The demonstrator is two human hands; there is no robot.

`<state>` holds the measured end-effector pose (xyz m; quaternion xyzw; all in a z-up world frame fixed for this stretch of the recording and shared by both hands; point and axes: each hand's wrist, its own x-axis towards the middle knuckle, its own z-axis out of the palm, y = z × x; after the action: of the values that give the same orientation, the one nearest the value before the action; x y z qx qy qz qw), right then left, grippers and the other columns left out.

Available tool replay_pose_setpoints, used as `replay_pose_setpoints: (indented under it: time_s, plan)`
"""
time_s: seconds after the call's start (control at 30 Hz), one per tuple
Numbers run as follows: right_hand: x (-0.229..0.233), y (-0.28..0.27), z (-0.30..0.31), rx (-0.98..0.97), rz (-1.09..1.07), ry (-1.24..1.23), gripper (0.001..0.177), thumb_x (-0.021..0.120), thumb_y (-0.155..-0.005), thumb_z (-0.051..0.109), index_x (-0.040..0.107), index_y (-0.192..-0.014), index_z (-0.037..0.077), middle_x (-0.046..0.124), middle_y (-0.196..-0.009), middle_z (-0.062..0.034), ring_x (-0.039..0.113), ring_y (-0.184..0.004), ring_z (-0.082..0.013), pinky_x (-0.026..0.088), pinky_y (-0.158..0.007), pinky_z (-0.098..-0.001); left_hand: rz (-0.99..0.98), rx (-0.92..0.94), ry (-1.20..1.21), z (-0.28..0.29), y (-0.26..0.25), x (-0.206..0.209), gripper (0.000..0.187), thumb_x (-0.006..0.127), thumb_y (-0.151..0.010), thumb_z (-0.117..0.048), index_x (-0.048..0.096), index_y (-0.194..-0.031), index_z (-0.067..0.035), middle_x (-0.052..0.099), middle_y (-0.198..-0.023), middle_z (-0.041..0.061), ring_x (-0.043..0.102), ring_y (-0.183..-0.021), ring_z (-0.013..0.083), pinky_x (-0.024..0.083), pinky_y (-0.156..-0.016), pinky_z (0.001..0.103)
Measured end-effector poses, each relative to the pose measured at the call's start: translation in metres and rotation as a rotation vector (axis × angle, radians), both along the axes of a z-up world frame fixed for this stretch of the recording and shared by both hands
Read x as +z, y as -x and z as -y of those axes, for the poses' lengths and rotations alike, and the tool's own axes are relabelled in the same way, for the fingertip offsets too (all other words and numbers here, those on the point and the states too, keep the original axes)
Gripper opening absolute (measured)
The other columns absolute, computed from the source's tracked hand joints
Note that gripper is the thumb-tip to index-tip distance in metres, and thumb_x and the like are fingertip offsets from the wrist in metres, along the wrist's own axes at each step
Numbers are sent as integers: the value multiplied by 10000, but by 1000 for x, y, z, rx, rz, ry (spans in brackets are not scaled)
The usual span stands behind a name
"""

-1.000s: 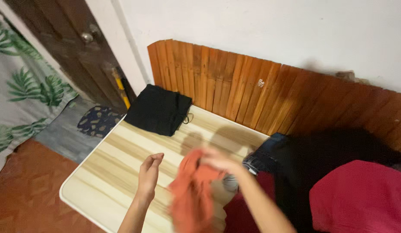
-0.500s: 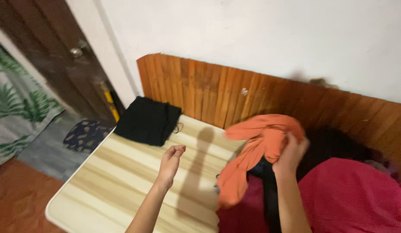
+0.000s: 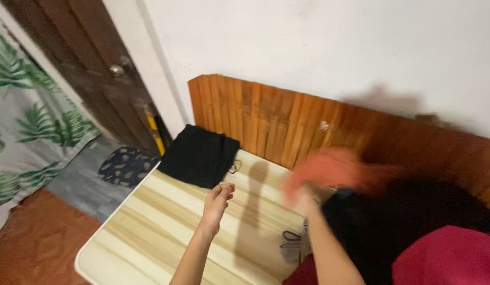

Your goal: The person picks up a pair of black trousers and a maroon garment one at a time from a pile, smooths them out, and folds each one on a wooden-topped table.

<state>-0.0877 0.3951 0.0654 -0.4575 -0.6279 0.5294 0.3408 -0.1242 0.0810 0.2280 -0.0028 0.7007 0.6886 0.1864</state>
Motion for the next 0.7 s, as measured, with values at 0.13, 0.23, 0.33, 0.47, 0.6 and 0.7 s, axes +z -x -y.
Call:
replay_pose_setpoints:
  time_s: [0.13,0.23,0.33,0.47,0.6,0.7]
  plan:
    - [-45,2,214,1587,564,-99,533,604,-1030,277,409,-1439,-4,541,-1388,-206,564,-1265,-301,438,-1079,-435,41,61,36,57,0,-26,382,553,-1011,-349,703,-1200,-54,723,-1124,51,623,-1067,147,452,-906,325]
    - [-10,-10,304,1892,363,-143,510,673,-978,337,532,-1350,19,650,-1254,-179,633,-1134,-295,491,-972,-432,61,176,-80,101,3,-59,371,560,-975,-243,688,-1291,-94,720,-1099,82,610,-950,197,488,-842,333]
    - [42,-16,343,1875,452,181,523,680,-919,368,566,-1307,37,717,-1160,-158,712,-1039,-302,546,-898,-440,-65,246,18,128,5,-83,363,551,-984,-221,712,-1197,26,756,-1115,74,667,-1031,155,512,-915,265]
    - [99,-33,344,1725,269,-199,568,745,-916,309,539,-1377,50,608,-1298,-168,589,-1136,-313,504,-911,-438,-94,299,-139,141,-22,-70,300,547,-1042,-176,697,-1187,40,675,-1025,89,593,-954,216,471,-828,340]
    - [130,-41,319,1771,329,214,449,787,-919,207,629,-1301,32,693,-1215,-101,636,-1100,-210,527,-943,-344,-128,275,-203,136,-63,-7,258,509,-1001,-163,669,-1152,-26,697,-1093,44,659,-1042,187,552,-905,338]
    - [148,-57,283,1766,413,239,455,656,-840,44,614,-1291,98,680,-1159,-91,638,-1030,-198,543,-821,-383,-50,195,-343,124,-100,41,248,520,-1005,-193,666,-1127,-34,683,-1127,38,680,-1039,184,574,-896,362]
